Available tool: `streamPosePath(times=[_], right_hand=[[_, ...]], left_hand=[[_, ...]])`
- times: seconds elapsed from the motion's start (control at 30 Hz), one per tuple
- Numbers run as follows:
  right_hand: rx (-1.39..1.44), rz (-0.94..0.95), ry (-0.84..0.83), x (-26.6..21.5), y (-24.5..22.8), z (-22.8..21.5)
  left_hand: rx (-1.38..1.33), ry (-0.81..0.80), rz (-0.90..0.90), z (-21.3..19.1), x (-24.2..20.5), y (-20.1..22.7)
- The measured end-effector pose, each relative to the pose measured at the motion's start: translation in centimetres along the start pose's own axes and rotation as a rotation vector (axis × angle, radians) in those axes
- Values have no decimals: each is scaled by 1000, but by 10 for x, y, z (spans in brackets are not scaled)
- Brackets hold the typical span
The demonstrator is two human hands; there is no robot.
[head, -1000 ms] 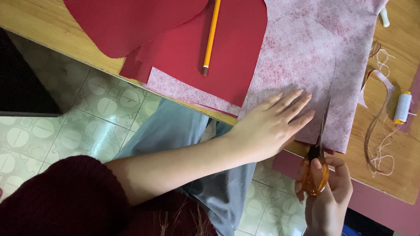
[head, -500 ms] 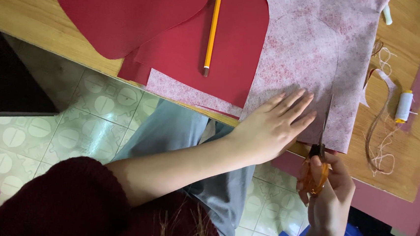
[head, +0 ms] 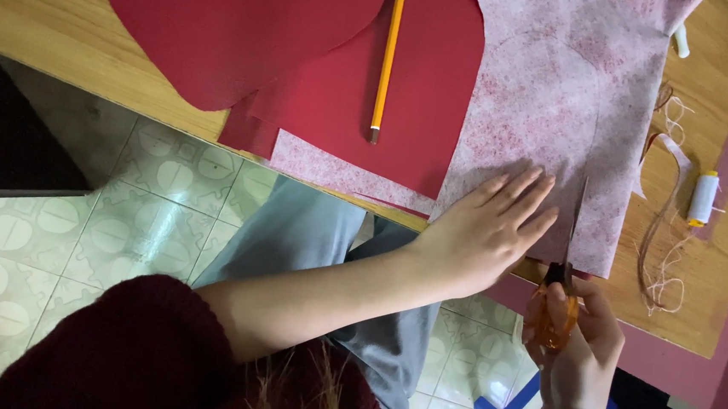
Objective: Cutting out patterns from leather and fabric using scissors on a workshop table.
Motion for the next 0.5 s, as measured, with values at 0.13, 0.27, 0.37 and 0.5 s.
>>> streamPosePath(times=[0.13, 0.27, 0.37, 0.5], right_hand=[[-12, -13, 0, -1, -2, 1], [37, -2, -1, -1, 3, -2], [1, -19, -11, 1, 6, -5], [6, -12, -14, 0, 1, 1]], left_hand=[[4, -3, -8, 1, 0, 1], [-17, -10, -22, 2, 0, 1], [-29, -25, -13, 2, 1, 1], [6, -51, -15, 0, 1, 0]])
Point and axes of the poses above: each hand's wrist, its own x-axis towards the middle knuckle, its own z-axis out of the palm, y = z × x, the point moved 2 cm from there along x, towards the middle knuckle, and after that the axes turned 14 degrees about -z, right-handed, at the moved point
